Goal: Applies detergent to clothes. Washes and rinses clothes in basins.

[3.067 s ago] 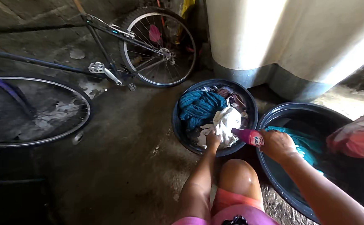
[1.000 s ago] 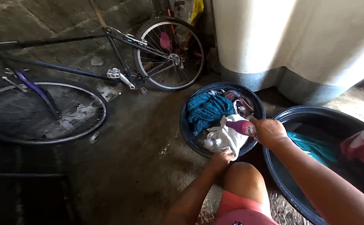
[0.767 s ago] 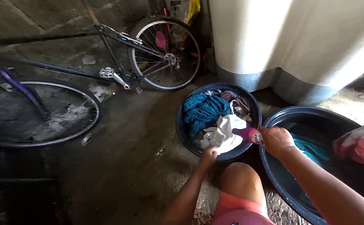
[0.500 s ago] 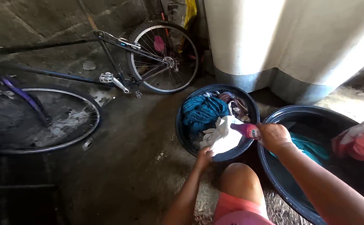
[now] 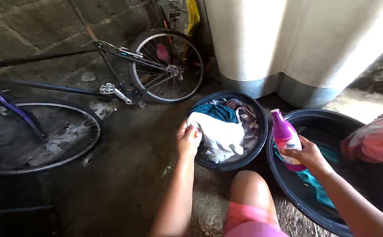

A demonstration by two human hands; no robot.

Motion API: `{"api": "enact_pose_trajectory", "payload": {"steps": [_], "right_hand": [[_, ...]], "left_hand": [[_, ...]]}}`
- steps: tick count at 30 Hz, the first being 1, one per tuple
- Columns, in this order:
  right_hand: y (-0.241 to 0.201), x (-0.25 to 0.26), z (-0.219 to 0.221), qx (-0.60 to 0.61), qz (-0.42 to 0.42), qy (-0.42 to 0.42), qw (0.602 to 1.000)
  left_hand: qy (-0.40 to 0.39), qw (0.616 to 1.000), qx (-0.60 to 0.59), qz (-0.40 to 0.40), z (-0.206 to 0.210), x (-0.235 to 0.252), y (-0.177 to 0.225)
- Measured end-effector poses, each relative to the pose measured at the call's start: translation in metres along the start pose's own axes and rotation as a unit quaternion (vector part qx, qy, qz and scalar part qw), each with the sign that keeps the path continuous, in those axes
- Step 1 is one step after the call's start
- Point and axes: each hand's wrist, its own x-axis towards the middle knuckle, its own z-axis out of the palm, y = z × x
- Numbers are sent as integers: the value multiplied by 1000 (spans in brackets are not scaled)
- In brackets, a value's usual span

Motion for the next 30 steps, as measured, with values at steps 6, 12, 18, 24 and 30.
{"api": "enact_pose_trajectory", "payload": {"steps": [6, 12, 18, 24, 30], "right_hand": [[-4, -36, -30, -103, -58, -9, 993], [-25, -69, -66, -105, -68, 73, 989], [-12, -97, -132, -33, -96, 175, 979], [-4, -133, -150, 24, -84, 213, 973], [29, -144, -143, 21, -37, 189, 981]], "left_hand": [[-24, 990, -40, 133, 10, 40, 48], [-55, 979, -15, 194, 8, 62, 60], [-247, 894, 374, 4, 3, 49, -32], [-436, 648, 613, -122, 33, 9, -129], [-416, 614, 653, -157, 55, 1, -182]]}}
